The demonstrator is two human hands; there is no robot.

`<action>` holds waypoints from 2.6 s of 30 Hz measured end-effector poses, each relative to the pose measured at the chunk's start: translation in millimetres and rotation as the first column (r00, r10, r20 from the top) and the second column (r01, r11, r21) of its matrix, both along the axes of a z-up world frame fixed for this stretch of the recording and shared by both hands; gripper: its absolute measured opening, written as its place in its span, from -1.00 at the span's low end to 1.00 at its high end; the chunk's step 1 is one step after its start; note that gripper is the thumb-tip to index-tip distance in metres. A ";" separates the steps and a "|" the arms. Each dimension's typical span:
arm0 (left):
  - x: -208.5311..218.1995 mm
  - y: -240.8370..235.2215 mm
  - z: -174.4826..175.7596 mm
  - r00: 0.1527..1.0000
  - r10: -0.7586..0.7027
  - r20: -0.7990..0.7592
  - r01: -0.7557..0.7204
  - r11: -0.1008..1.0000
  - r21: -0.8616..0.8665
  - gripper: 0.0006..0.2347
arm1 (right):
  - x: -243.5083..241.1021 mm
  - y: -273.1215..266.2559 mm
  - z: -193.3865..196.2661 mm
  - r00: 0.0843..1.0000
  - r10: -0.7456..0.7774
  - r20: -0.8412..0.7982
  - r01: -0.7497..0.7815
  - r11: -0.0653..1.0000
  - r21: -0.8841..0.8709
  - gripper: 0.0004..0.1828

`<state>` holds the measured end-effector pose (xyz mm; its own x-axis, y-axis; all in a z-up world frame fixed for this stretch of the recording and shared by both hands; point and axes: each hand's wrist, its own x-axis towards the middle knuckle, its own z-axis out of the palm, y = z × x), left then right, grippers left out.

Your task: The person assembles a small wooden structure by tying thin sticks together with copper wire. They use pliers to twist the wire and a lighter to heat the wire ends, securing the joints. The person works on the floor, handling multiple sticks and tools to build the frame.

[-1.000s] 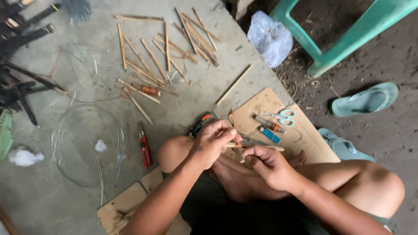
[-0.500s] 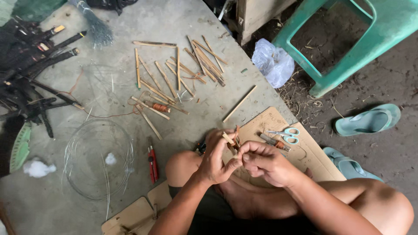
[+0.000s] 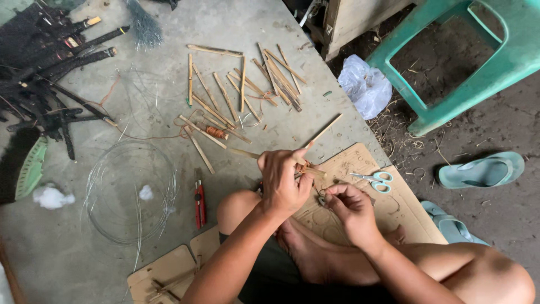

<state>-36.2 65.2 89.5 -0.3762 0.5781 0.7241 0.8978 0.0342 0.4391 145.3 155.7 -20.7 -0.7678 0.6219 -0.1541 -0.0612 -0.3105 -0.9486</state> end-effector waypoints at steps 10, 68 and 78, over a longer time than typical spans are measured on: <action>-34.5 -11.3 -11.1 0.821 0.006 0.572 0.020 0.999 -0.039 -0.61 | -7.4 40.7 23.9 0.867 -0.452 0.211 0.001 0.425 0.905 -0.82; 12.1 -47.3 -78.0 0.025 -0.109 0.994 0.645 0.762 0.068 -0.70 | 20.3 34.1 38.9 0.817 0.401 0.413 -0.402 0.911 -0.090 -0.68; 29.3 -29.7 -65.4 -0.134 -0.123 0.983 0.463 0.869 0.172 -0.79 | 21.6 25.9 28.6 0.883 0.334 0.329 -0.291 0.941 -0.175 -0.66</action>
<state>-6.9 35.5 24.1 -0.3161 0.8953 -0.3137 -0.4890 0.1296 0.8626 167.0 181.6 7.9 -0.8025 0.3195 -0.5040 0.3850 -0.3681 -0.8463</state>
